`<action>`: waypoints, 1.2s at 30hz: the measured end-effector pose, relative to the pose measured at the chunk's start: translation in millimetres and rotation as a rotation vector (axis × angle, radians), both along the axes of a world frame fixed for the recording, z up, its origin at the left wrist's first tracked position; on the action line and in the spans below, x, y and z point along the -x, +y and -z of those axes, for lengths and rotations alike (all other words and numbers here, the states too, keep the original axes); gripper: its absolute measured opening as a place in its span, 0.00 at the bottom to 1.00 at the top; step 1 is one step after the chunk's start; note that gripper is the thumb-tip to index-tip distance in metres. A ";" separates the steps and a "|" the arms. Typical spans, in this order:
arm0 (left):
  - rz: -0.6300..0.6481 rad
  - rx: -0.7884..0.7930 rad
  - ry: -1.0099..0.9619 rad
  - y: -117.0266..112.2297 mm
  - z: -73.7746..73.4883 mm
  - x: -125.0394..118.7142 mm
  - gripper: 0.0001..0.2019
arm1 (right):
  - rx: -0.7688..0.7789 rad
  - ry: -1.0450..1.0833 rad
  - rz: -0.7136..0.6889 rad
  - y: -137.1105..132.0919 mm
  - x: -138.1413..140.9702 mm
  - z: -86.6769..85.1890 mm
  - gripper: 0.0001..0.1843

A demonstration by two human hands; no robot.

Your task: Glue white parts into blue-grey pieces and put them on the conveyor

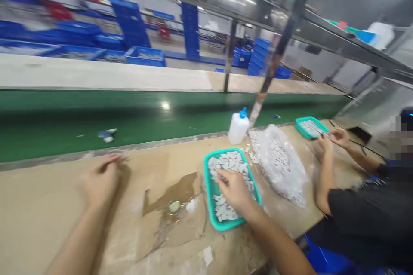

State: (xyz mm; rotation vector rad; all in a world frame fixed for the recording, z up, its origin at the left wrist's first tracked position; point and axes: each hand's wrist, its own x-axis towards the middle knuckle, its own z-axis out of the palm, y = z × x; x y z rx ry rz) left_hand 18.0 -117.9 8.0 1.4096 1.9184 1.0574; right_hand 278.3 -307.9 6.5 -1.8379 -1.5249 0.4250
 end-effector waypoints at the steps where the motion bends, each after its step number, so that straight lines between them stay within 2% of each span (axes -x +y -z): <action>1: 0.000 -0.032 -0.053 3.8 7.4 8.9 0.12 | -0.015 -0.006 -0.006 -0.9 1.0 0.5 0.16; 4: 0.033 -0.129 -0.101 13.3 25.6 23.2 0.11 | -0.078 -0.015 -0.061 -2.8 -0.3 6.1 0.16; 6: 0.052 -0.186 -0.105 17.3 31.7 25.8 0.12 | -0.142 0.004 -0.052 -2.2 -7.0 15.6 0.18; 9: 0.070 -0.234 -0.091 16.3 33.8 24.9 0.14 | -0.163 0.051 -0.061 0.6 -20.5 33.5 0.18; 10: 0.075 -0.239 -0.085 14.3 33.6 24.4 0.14 | -0.114 0.066 -0.106 0.9 -23.8 37.6 0.18; 12: 0.082 -0.234 -0.077 9.9 32.8 23.8 0.14 | -0.077 0.095 -0.090 -1.0 -26.4 39.7 0.19; 16: 0.091 -0.199 -0.087 8.2 32.1 23.8 0.15 | 0.027 0.196 0.015 -7.6 -17.3 21.3 0.21; 22: 0.047 -0.165 -0.157 17.4 36.0 23.1 0.15 | 0.112 0.599 0.087 -4.1 -1.4 -8.4 0.32; 26: 0.040 -0.231 -0.149 15.5 34.3 23.3 0.15 | 0.133 0.708 0.091 -3.7 0.7 -21.4 0.28; 31: 0.014 -0.236 -0.156 13.5 34.1 21.5 0.16 | 0.250 0.587 0.015 -6.5 18.8 -30.9 0.24; 36: 0.012 -0.233 -0.180 16.7 38.9 22.5 0.16 | 0.212 0.208 -0.200 -0.6 55.7 -23.9 0.20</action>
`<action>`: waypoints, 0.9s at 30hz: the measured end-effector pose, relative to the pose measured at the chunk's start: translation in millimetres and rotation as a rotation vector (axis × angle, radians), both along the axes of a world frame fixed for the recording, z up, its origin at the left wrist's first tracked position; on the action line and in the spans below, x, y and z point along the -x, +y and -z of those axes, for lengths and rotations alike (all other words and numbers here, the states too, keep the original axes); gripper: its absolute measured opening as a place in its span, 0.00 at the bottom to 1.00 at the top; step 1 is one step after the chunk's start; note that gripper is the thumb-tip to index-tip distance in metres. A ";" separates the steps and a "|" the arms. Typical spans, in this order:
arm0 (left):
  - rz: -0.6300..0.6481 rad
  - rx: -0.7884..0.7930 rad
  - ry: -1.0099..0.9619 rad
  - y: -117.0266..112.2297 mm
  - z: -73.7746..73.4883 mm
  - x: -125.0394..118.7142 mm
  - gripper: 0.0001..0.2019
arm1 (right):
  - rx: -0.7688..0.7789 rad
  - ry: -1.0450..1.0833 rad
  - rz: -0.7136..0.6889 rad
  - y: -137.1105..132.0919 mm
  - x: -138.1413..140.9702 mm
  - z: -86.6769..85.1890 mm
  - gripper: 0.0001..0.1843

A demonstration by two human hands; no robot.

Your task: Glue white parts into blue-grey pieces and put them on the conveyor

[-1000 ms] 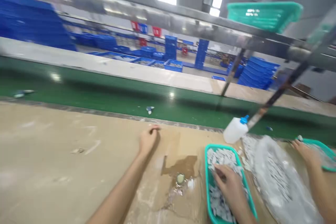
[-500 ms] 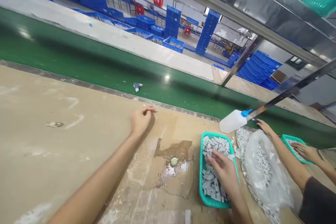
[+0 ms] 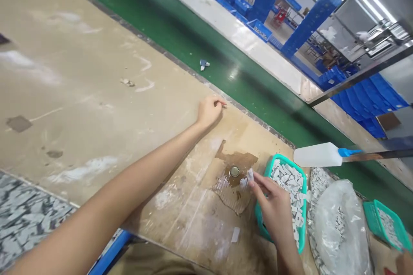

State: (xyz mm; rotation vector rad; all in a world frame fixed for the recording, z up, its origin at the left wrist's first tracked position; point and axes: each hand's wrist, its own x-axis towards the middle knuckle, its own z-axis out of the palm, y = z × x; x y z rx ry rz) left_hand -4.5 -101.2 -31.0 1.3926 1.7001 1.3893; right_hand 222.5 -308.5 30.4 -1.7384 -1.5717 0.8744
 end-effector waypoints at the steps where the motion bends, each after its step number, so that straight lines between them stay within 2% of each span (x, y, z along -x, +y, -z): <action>1: 0.001 -0.001 -0.008 0.3 0.5 0.6 0.16 | -0.035 -0.068 -0.020 2.3 5.8 3.4 0.21; 6: 0.005 -0.022 -0.036 0.9 2.4 2.3 0.16 | -0.155 -0.259 -0.102 9.7 17.0 18.3 0.19; 11: 0.007 -0.088 -0.065 3.4 7.8 1.7 0.17 | -0.331 -0.404 -0.227 7.9 18.4 21.1 0.13; 16: 0.002 -0.092 -0.083 6.3 11.6 0.8 0.17 | -0.358 -0.490 -0.302 7.0 22.5 21.1 0.12; 27: 0.055 -0.041 -0.098 9.6 13.5 0.6 0.16 | -0.381 -0.552 -0.354 7.4 27.6 16.2 0.11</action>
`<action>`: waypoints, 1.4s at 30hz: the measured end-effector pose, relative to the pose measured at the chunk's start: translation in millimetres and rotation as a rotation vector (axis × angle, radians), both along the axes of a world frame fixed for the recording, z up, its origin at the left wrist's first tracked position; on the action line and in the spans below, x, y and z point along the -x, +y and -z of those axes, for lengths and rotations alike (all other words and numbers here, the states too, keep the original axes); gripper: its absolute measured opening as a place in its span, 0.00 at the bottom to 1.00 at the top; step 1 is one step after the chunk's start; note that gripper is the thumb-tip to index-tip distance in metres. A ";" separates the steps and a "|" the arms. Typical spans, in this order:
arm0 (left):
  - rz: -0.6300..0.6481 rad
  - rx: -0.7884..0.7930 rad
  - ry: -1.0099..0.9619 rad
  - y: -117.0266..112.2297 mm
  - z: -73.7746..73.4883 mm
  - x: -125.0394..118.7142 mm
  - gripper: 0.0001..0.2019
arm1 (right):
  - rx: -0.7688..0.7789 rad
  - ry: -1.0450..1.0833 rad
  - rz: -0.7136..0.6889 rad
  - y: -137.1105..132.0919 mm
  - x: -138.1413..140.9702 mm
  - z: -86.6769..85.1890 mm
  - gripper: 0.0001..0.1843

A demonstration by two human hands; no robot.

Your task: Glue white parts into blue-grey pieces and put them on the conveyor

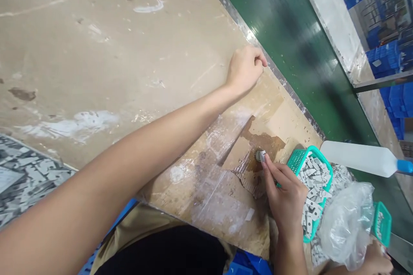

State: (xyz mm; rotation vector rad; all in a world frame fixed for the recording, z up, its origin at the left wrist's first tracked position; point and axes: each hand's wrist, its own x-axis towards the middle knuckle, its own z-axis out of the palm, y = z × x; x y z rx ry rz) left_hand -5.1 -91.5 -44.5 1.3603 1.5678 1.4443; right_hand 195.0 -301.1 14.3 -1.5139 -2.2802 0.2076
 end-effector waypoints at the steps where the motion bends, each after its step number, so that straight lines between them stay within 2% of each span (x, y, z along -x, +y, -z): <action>1: 0.011 -0.007 0.000 0.7 1.3 0.0 0.16 | 0.003 -0.004 0.001 -0.1 -0.2 0.2 0.11; 6: -0.002 -0.048 0.000 2.1 4.9 -0.1 0.14 | 0.023 -0.019 -0.004 -0.1 -1.2 0.2 0.12; 12: 0.014 -0.026 0.002 -1.0 0.3 0.4 0.14 | 0.035 -0.017 -0.014 0.0 -0.7 -0.7 0.12; 16: -0.027 -0.031 0.014 -2.3 -2.5 0.3 0.13 | 0.040 -0.024 -0.013 -0.4 -0.1 -0.6 0.13; 24: -0.027 -0.032 -0.037 0.2 0.3 -0.3 0.12 | 0.068 0.005 0.004 -2.8 -1.8 -0.5 0.14; 37: 0.005 -0.073 0.112 1.5 6.1 2.6 0.13 | 0.060 0.079 0.040 -1.9 0.6 0.9 0.13; 42: -0.021 -0.049 0.131 -1.2 1.9 2.1 0.14 | 0.017 0.149 0.064 -1.3 0.1 -2.9 0.13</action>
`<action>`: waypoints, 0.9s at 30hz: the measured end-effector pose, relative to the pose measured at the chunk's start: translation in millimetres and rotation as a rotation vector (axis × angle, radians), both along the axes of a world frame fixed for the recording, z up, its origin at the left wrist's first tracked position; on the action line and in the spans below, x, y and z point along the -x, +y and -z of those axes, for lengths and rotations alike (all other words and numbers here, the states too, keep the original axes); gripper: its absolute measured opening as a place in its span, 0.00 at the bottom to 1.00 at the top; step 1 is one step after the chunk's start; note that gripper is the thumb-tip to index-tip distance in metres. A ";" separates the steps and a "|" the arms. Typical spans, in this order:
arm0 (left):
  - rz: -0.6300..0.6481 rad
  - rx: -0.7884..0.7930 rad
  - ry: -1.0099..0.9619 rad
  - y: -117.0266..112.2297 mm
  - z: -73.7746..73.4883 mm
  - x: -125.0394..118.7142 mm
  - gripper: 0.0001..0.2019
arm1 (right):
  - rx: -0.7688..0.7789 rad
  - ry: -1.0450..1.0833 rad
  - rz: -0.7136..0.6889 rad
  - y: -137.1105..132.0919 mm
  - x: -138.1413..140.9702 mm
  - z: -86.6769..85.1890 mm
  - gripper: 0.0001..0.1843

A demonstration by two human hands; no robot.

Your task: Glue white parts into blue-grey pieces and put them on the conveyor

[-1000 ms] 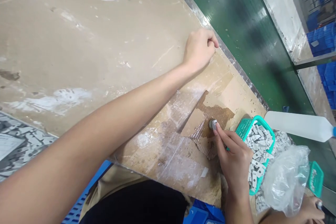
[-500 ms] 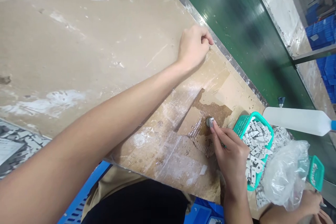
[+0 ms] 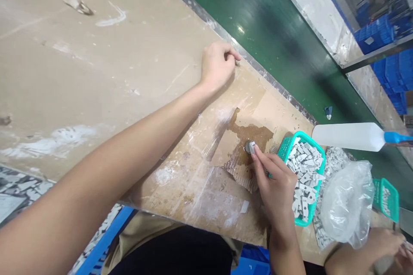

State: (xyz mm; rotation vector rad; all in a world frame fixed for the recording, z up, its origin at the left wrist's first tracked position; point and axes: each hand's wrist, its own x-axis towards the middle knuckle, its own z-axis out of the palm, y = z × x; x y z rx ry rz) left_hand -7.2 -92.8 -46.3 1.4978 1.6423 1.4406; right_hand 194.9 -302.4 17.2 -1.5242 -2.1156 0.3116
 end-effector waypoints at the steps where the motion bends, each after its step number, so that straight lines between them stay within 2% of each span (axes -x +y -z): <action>1: 0.000 0.008 0.003 -0.5 -0.2 0.0 0.14 | -0.007 0.008 0.003 -0.1 -0.3 -0.4 0.13; 6: 0.000 -0.016 0.073 -2.1 1.1 -2.4 0.15 | -0.034 0.041 0.013 -0.7 -1.7 -0.1 0.13; 9: 0.073 -0.082 0.183 -14.4 -11.5 -5.7 0.13 | -0.029 0.046 0.015 -0.8 -2.3 1.2 0.13; 11: 0.228 -0.134 0.259 -34.6 -28.0 -4.9 0.11 | -0.027 0.041 0.011 -0.8 -3.2 2.7 0.13; 14: 0.426 -0.167 0.294 -81.7 -52.0 5.9 0.10 | -0.047 0.039 -0.009 -1.0 -4.9 5.5 0.13; 16: 0.594 -0.185 0.310 -116.5 -58.3 18.8 0.07 | -0.055 0.033 -0.017 -0.9 -5.8 7.1 0.14; 18: 0.795 -0.234 0.300 -145.5 -53.5 32.6 0.06 | -0.051 0.019 -0.021 -0.6 -6.3 8.2 0.14; 20: 0.927 -0.277 0.310 -164.3 -39.6 43.3 0.10 | -0.049 0.006 -0.027 -0.2 -6.6 9.0 0.15; 24: 1.027 -0.258 0.353 -175.1 -4.3 50.8 0.18 | -0.056 -0.032 -0.034 0.5 -6.5 9.5 0.15; 27: 1.064 -0.253 0.327 -175.4 12.1 50.9 0.26 | -0.059 -0.049 -0.033 0.4 -5.8 8.5 0.14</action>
